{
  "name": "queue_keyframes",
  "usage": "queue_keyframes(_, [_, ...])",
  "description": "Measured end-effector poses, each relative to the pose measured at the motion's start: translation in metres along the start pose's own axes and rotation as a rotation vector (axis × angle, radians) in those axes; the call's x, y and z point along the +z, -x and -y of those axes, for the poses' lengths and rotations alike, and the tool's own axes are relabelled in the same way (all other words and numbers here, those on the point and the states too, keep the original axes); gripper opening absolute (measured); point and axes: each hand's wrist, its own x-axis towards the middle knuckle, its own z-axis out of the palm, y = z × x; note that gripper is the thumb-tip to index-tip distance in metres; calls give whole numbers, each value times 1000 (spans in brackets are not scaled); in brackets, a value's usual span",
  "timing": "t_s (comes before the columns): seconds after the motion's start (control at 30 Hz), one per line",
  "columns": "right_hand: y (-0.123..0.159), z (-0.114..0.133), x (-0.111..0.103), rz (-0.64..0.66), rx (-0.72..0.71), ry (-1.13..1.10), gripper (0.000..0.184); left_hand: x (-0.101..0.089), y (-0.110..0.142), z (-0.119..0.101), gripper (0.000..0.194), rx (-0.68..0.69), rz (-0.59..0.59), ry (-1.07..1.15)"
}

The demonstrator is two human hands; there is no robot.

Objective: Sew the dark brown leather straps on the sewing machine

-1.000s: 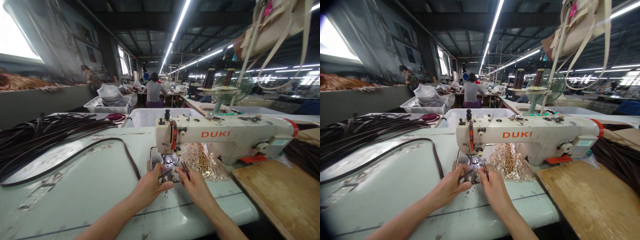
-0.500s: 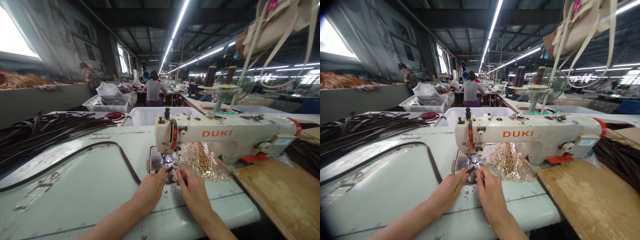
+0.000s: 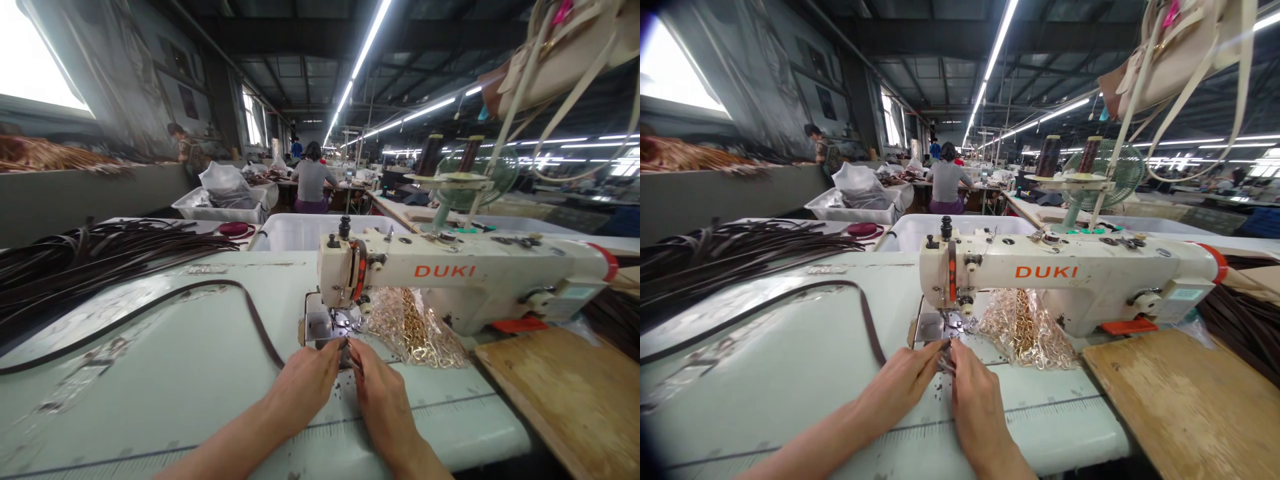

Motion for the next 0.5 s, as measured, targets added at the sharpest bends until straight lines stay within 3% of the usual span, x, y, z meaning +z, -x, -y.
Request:
queue_keyframes(0.17, [8,0,4,0,-133,116,48,-3,1,-1,28,6,6,48])
queue_keyframes(0.37, [-5,-1,-5,89,-74,-45,56,-3,5,-4,46,-7,35,-11])
queue_keyframes(0.5, [-13,-4,-14,201,-98,-68,50,-7,3,-1,48,49,93,1])
